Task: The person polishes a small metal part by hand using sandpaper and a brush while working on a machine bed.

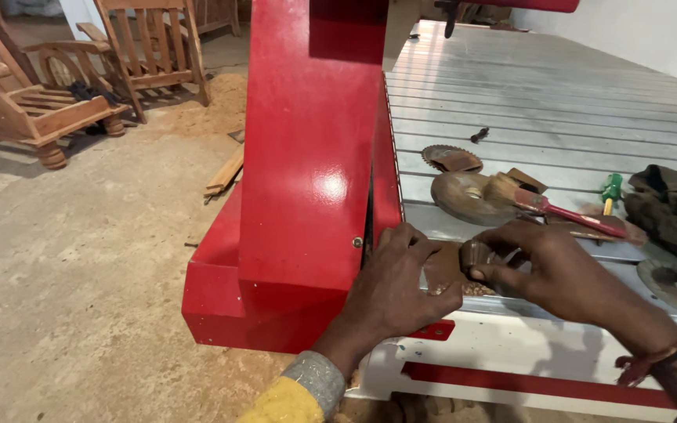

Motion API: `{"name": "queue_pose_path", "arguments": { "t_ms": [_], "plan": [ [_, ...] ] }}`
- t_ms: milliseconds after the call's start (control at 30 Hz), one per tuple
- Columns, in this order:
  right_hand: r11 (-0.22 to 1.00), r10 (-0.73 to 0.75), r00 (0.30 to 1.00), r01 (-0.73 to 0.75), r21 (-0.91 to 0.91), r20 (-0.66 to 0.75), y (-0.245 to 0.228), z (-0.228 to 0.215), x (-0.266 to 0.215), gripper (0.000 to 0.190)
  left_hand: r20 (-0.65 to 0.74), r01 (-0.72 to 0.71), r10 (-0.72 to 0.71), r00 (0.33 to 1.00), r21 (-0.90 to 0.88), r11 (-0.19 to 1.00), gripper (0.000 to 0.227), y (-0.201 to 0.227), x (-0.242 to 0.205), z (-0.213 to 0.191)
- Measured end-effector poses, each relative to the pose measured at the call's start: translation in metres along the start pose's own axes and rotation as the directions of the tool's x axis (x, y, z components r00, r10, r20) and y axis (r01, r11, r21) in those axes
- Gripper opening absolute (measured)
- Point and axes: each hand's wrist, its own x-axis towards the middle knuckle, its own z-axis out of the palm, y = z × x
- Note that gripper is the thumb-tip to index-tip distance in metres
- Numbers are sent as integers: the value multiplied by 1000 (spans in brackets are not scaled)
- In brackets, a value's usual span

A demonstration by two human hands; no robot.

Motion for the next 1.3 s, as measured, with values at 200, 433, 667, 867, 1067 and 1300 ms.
{"name": "queue_pose_path", "arguments": {
  "t_ms": [200,433,667,867,1067,1300],
  "plan": [
    [993,1,998,6,-118,63,-9,-5,4,46,34,-8,9,999,-47,999,71,-6,4,1],
    [991,-84,996,82,-102,-16,16,18,-18,57,21,-24,26,999,-63,998,93,-15,8,3],
    [968,-213,975,201,-151,-64,25,25,20,29,58,-10,15,998,-85,996,108,-13,14,6],
    [988,-125,992,125,-87,6,37,28,-13,56,91,94,-88,992,-73,993,104,-10,12,-1],
    [932,-354,928,339,-131,-114,43,24,14,44,100,101,-95,990,-55,993,102,0,15,2],
    [978,-177,984,171,-119,-37,25,18,-4,51,111,120,-119,987,-2,993,97,1,15,-1]
  ]
}}
